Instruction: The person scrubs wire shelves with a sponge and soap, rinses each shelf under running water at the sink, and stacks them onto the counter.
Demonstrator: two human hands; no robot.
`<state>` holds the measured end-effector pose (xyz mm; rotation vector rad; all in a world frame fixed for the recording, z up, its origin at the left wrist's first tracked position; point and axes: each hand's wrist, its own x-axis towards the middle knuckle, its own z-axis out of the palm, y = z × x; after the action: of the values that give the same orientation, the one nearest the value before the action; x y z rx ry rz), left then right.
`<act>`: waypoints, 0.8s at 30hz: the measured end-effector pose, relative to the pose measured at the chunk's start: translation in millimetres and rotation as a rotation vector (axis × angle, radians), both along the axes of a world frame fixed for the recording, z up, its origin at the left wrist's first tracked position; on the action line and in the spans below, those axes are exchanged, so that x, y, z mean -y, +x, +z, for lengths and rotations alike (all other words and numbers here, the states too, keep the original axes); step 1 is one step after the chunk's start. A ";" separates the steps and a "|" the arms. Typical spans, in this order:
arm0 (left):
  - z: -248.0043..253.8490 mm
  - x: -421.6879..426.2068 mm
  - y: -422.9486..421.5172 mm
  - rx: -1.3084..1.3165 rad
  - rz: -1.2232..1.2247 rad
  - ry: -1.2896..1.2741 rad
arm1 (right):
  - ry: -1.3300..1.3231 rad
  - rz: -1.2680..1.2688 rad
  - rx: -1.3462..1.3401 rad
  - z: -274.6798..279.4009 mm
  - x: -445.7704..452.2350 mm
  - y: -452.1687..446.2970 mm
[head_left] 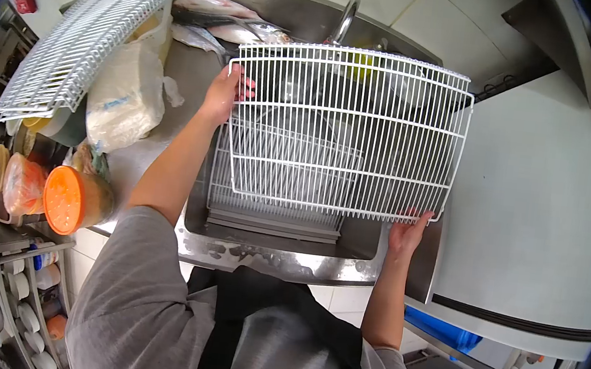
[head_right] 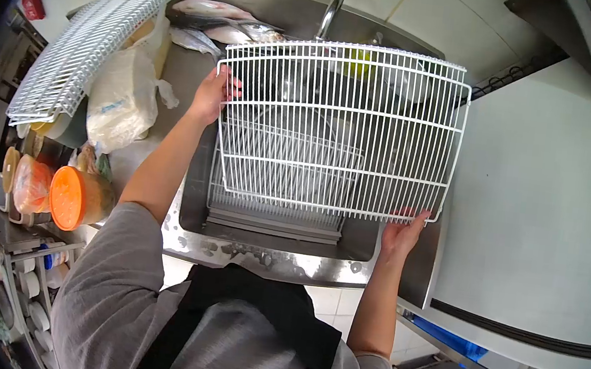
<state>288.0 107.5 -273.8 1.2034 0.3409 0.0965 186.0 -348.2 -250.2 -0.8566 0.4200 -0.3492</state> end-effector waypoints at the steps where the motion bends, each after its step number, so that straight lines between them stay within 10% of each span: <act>1: 11.6 -4.5 -7.0 0.035 -0.040 0.016 | 0.021 0.011 0.005 -8.2 0.9 3.0; 9: 74.2 -21.6 -95.6 0.017 -0.197 -0.134 | 0.221 0.189 -0.198 -71.5 -34.7 20.7; 20: 125.5 -26.7 -243.9 0.171 0.270 0.095 | 0.463 0.599 -0.341 -151.7 -135.2 73.4; 22: 143.1 -14.9 -261.2 0.216 0.351 0.184 | 0.066 0.632 -0.416 -158.6 -148.1 106.8; 24: 163.3 -2.8 -275.1 0.208 0.402 0.262 | -0.962 0.248 0.114 -179.9 -177.7 154.3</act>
<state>12.9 110.3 -110.4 1.3553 0.3913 0.6261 340.3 -170.5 -430.0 -1.7965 0.0066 -0.3647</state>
